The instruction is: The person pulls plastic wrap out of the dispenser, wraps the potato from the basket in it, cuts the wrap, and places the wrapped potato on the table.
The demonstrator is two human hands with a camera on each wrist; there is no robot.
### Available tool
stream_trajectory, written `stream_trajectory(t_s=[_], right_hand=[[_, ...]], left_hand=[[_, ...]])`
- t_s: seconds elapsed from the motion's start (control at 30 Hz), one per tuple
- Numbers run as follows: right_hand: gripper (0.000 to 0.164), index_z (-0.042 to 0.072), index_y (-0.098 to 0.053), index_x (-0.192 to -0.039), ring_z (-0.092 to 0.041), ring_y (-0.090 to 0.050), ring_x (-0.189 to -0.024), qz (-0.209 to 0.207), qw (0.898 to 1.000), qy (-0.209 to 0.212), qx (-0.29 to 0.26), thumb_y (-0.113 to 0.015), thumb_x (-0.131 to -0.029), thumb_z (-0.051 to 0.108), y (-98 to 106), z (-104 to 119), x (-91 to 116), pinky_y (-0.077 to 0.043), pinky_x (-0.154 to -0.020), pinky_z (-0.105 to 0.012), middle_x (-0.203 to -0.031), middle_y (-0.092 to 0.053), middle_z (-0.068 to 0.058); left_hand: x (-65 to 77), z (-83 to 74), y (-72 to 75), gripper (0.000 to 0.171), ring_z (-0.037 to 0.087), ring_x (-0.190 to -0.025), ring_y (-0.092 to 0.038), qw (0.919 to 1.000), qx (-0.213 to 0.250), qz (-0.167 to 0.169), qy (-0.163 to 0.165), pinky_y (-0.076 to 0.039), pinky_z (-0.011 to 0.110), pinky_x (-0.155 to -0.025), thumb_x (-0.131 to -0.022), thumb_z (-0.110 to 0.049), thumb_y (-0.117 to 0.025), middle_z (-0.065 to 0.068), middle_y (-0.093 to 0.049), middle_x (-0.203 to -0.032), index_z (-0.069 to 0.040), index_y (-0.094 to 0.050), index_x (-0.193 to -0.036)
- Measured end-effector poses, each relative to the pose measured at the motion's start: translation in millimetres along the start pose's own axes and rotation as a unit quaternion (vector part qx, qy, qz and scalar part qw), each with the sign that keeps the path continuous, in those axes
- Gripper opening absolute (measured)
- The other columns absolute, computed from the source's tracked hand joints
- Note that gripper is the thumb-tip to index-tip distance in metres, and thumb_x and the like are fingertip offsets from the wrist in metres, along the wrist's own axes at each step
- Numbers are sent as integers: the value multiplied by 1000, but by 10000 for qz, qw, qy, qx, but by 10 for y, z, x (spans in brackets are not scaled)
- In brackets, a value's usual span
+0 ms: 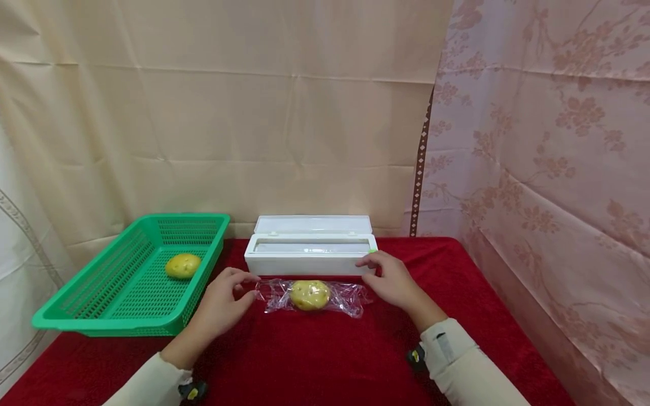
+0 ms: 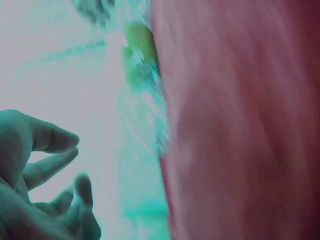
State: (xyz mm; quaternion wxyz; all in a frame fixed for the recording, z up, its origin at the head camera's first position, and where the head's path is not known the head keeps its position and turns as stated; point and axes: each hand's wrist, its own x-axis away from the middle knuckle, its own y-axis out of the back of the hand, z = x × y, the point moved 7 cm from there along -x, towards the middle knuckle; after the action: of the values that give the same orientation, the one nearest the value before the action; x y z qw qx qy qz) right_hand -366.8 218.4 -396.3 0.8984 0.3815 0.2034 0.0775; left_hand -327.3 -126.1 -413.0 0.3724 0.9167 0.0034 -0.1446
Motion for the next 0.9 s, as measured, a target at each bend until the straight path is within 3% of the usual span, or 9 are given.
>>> stream_trajectory(t_s=[0.07, 0.1, 0.13, 0.23, 0.3, 0.33, 0.47, 0.6, 0.9], right_hand=[[21, 9, -75, -114, -22, -69, -100, 366, 9991, 61, 228, -70, -94, 12, -138, 161, -113, -56, -86, -40, -110, -75, -5], [22, 8, -74, -115, -20, -70, -100, 620, 9974, 109, 353, -70, -96, 17, -228, 237, -168, -57, -86, -39, -110, -75, -5], [25, 6, -73, -117, -20, -71, -101, 884, 9950, 161, 431, -69, -97, 21, -323, 305, -219, -57, -88, -39, -110, -76, -5], [37, 2, -68, -125, -21, -71, -110, 1530, 9865, 290, 508, -68, -98, 29, -583, 443, -340, -56, -97, -43, -115, -76, -7], [42, 2, -67, -127, -22, -70, -112, 1792, 9825, 242, 450, -69, -97, 31, -707, 477, -390, -55, -99, -44, -118, -75, -7], [42, 3, -68, -127, -22, -70, -112, 1891, 9810, 195, 385, -70, -96, 31, -755, 484, -407, -54, -99, -44, -117, -75, -6], [34, 9, -72, -119, -16, -67, -99, 2163, 9760, 121, 229, -71, -93, 32, -865, 474, -435, -54, -90, -39, -107, -74, 0], [29, 11, -73, -111, -13, -65, -93, 2248, 9741, 162, 148, -72, -92, 32, -876, 450, -432, -54, -84, -36, -101, -73, 2], [32, 8, -64, -99, -13, -62, -83, 2147, 9756, -38, -465, -78, -87, 34, -808, 458, -278, -53, -72, -31, -90, -69, -2]], left_hand=[[77, -149, -168, 25, 17, -89, -66, 9936, 950, 610, 73, -56, 35, -76, -91, -12, -74, 10, -70, -108, -7, -73, -116], [127, -217, -292, 28, 17, -88, -68, 9808, 1623, 1061, 207, -57, 34, -75, -92, -11, -72, 13, -71, -107, -1, -70, -119], [185, -275, -428, 33, 18, -88, -70, 9588, 2355, 1524, 460, -58, 34, -76, -94, -10, -69, 16, -72, -108, 4, -65, -124], [367, -393, -794, 50, 28, -98, -75, 8663, 4117, 2456, 1402, -61, 40, -87, -99, -6, -61, 27, -67, -118, 18, -42, -138], [438, -429, -943, 47, 34, -108, -73, 8244, 4695, 2594, 1809, -58, 45, -97, -101, -6, -56, 29, -64, -121, 19, -38, -138], [455, -431, -992, 44, 36, -111, -72, 8128, 4855, 2569, 1942, -56, 47, -100, -101, -6, -55, 29, -63, -122, 18, -40, -135], [442, -412, -1098, 30, 36, -114, -70, 8003, 5036, 2395, 2202, -53, 48, -105, -99, -8, -54, 27, -64, -121, 12, -52, -121], [389, -402, -1120, 36, 30, -108, -72, 8020, 5064, 2222, 2257, -54, 45, -103, -97, -6, -56, 22, -65, -115, 13, -48, -126], [334, -416, -1005, 41, 28, -109, -72, 8290, 4711, 2230, 2030, -57, 41, -99, -97, -6, -57, 22, -68, -118, 16, -49, -130]])
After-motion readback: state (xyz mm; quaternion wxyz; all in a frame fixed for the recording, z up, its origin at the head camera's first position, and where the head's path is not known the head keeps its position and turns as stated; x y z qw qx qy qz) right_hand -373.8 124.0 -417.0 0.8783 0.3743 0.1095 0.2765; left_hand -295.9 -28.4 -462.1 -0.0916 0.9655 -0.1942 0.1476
